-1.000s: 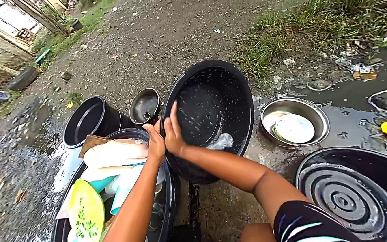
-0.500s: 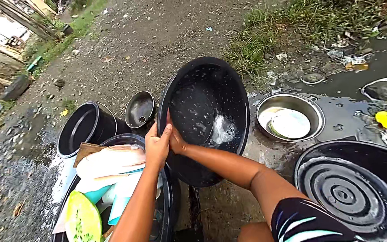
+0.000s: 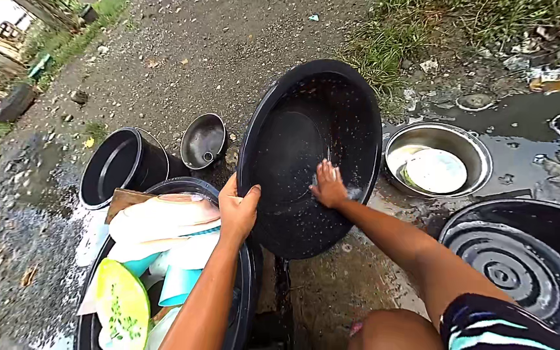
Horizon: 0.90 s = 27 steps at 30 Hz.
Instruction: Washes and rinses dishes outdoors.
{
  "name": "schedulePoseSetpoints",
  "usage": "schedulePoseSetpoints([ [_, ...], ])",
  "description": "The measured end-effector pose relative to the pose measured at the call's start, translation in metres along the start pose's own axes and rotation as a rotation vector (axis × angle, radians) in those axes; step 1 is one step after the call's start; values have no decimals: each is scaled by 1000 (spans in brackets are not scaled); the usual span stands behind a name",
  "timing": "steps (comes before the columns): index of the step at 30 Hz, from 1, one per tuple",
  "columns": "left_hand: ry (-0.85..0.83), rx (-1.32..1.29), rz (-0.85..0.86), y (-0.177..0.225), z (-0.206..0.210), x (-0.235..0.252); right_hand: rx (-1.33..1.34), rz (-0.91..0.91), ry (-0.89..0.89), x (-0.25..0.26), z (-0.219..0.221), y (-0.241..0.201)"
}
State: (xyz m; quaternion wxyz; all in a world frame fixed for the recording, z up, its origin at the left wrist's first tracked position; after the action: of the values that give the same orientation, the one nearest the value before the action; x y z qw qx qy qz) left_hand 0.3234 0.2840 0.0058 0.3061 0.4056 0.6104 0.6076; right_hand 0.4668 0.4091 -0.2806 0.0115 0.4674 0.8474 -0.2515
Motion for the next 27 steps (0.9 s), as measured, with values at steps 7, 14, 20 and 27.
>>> schedulePoseSetpoints([
  [7,-23,15,-51,19,16,11,977,-360,-97,-112,-75,-177],
  [14,-174,361,352,120,39,-17,531,-539,120,-139,-35,-160],
  [20,-47,319,525,161,42,-56,966,106,144,-55,-55,-67],
  [27,248,-349,158,80,-19,-49,1345,451,381,-93,-130,48],
])
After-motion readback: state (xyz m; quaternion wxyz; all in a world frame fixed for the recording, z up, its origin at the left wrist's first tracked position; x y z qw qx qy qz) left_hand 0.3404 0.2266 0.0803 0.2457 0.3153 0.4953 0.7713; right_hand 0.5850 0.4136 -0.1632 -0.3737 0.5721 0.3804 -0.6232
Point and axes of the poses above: each hand's wrist, its own x-axis towards the middle knuckle, its own z-axis out of the palm, y = z × x, the point moved 8 cm from there along x, towards the middle knuckle, and after that the axes turned 13 degrees about -x, right-handed, at the moved point
